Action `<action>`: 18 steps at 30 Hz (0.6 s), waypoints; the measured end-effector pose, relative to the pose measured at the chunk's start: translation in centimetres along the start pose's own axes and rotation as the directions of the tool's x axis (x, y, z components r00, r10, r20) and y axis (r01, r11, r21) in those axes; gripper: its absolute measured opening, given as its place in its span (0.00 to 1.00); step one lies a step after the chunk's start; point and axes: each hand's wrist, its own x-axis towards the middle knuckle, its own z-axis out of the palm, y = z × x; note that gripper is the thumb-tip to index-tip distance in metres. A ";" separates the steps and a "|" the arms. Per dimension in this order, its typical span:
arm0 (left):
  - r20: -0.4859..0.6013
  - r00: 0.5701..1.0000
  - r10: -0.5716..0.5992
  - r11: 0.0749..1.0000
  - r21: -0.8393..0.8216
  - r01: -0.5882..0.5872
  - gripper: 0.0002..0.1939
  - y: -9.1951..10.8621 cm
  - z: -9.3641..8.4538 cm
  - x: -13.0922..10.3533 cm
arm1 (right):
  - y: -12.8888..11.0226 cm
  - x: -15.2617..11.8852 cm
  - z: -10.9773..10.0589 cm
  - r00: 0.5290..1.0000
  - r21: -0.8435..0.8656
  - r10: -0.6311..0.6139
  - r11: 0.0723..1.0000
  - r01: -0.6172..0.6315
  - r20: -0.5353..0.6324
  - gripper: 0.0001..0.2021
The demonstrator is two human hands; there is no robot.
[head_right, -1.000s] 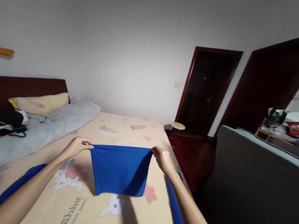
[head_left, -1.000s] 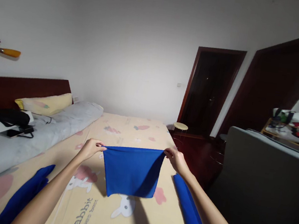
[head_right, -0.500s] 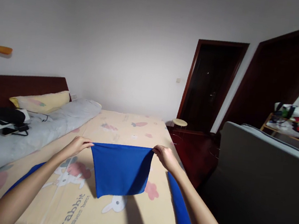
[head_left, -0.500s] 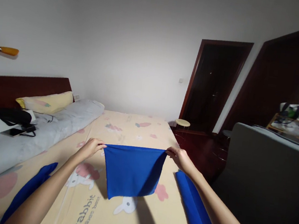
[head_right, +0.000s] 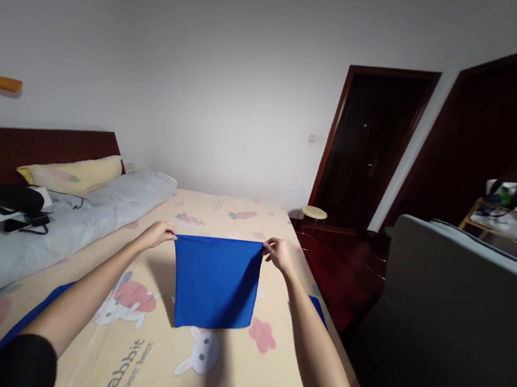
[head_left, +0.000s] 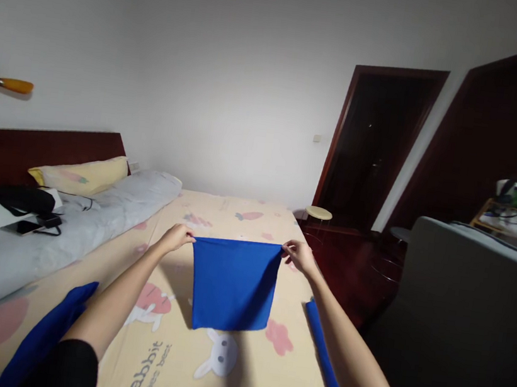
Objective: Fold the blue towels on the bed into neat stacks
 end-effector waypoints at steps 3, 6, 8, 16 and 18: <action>-0.153 0.987 -0.054 0.998 0.035 0.060 0.12 -0.1 0.8 1.5 | -0.1 1.3 0.7 0.994 0.019 -0.017 1.000 0.019 -0.105 0.14; -0.263 0.963 -0.061 0.996 0.048 0.076 0.14 0.1 1.1 1.0 | 0.0 0.9 0.8 0.980 0.017 -0.077 0.997 0.081 -0.183 0.17; -0.280 0.959 -0.047 0.997 0.047 0.062 0.14 0.1 1.7 -0.7 | 0.7 -0.7 0.9 0.975 0.003 -0.113 0.993 0.116 -0.194 0.20; -0.091 0.988 -0.123 0.990 0.059 0.129 0.10 0.1 13.0 -16.7 | 8.5 -17.8 7.6 0.997 -0.053 -0.071 0.996 0.069 -0.030 0.24; -0.026 0.984 -0.179 0.981 0.066 0.180 0.10 0.2 16.8 -21.4 | 10.8 -22.9 10.3 0.999 -0.077 -0.036 0.996 0.036 0.006 0.25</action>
